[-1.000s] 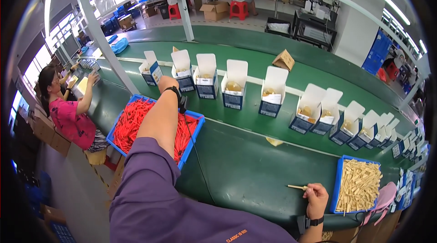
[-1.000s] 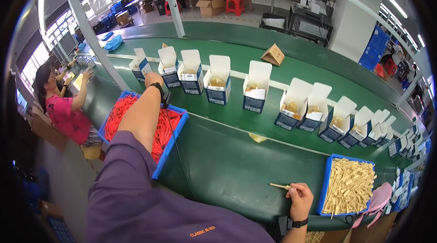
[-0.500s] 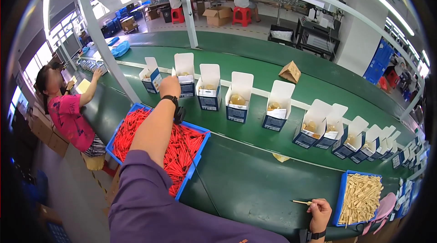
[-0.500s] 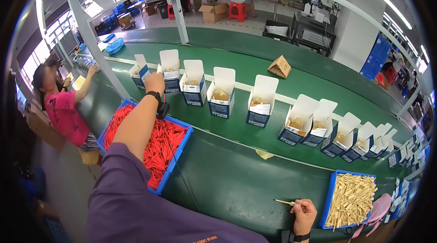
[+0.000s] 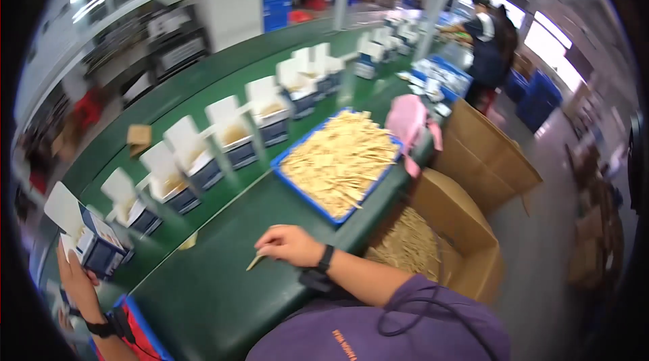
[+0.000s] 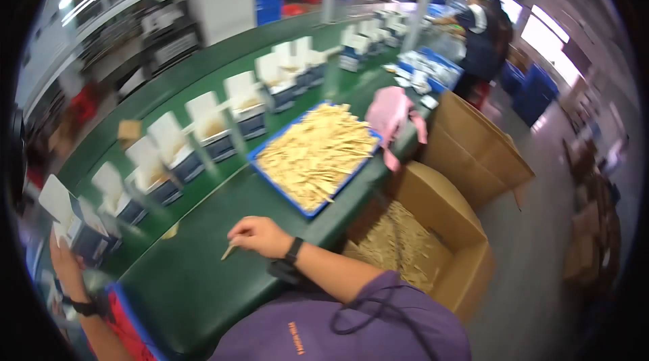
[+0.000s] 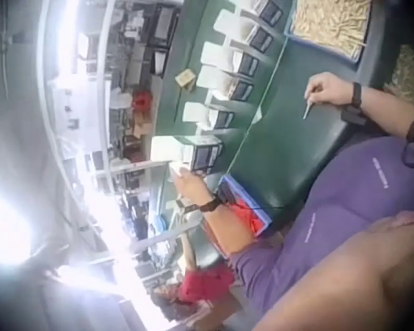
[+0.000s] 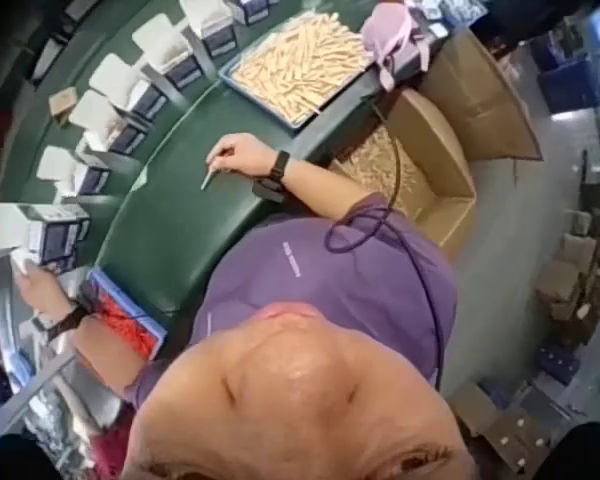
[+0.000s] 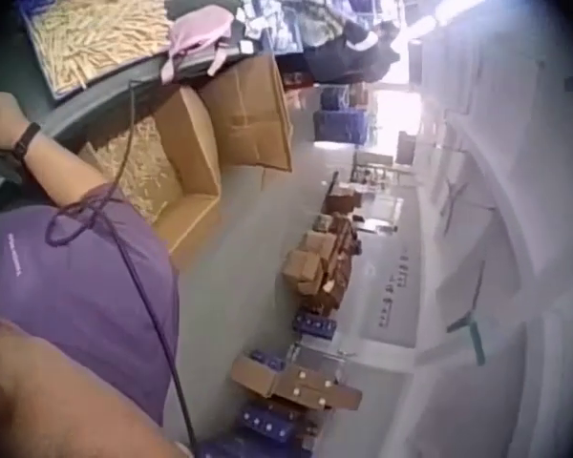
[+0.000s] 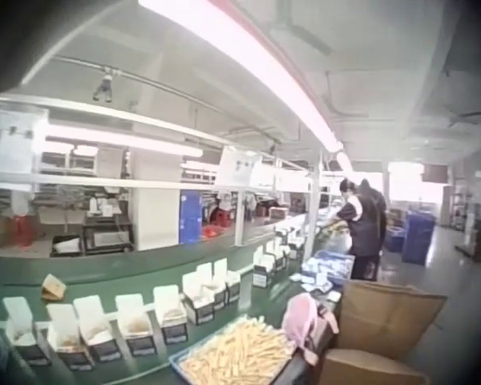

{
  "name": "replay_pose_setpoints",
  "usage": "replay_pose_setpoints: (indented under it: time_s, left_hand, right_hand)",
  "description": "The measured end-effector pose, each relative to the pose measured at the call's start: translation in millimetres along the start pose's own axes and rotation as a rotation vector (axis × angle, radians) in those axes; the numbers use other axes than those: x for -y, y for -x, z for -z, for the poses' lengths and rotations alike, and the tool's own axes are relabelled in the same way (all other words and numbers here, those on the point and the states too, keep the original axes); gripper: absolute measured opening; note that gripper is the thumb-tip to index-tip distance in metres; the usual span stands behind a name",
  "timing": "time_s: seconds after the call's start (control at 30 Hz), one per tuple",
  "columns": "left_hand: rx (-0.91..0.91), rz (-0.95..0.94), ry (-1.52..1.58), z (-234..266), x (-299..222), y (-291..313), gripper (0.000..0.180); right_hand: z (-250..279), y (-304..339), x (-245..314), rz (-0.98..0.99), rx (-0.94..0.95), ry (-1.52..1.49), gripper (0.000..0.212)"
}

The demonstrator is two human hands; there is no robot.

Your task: Packaging small yellow and red components into cardboard boxes on a factory assembly line.

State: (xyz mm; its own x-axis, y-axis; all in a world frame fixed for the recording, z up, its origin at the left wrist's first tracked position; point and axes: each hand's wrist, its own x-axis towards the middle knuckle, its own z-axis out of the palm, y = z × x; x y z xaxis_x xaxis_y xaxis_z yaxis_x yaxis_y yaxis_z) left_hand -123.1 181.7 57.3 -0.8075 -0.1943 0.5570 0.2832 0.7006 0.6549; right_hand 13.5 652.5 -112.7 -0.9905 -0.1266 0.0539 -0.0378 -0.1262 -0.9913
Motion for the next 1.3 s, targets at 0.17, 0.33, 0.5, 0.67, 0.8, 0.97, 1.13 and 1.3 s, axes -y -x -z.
replay_pose_setpoints:
  time_s: [0.17, 0.33, 0.5, 0.67, 0.8, 0.97, 1.13, 1.3]
  left_hand:
    - [0.440, 0.165, 0.500, -123.6, -162.6, 43.0, 0.045]
    - [0.773, 0.127, 0.641, -259.5, -303.5, 66.2, 0.040]
    - [0.835, 0.128, 0.596, -350.4, -395.2, 85.5, 0.044]
    - [0.837, 0.111, 0.662, -453.3, -458.2, 116.4, 0.041]
    - [0.805, 0.089, 0.616, -518.2, -494.9, 129.8, 0.037]
    - [0.924, 0.095, 0.560, -584.9, -513.3, 164.2, 0.030]
    - [0.919, 0.013, 0.453, -652.6, -487.2, 182.8, 0.032]
    - [1.054, -0.218, 0.570, -537.3, -463.3, 183.3, 0.042]
  right_hand:
    - [-9.8, 17.4, -2.9, -0.040, -0.045, -0.081, 0.016]
    - [-7.3, 25.9, 2.3, -0.028, -0.132, -0.106, 0.015]
    - [-3.3, 59.1, 3.2, 0.208, -0.300, 0.280, 0.012]
    - [21.9, 73.8, 3.4, 0.171, -0.226, 0.051, 0.010]
    - [29.6, 71.3, 0.7, 0.146, -0.163, 0.024, 0.011]
    - [35.2, 65.9, -12.7, 0.204, -0.186, -0.055, 0.011]
    - [29.0, 68.9, -4.2, 0.172, -0.126, -0.254, 0.012]
    - [34.8, 76.1, 2.4, 0.132, -0.137, -0.050, 0.015]
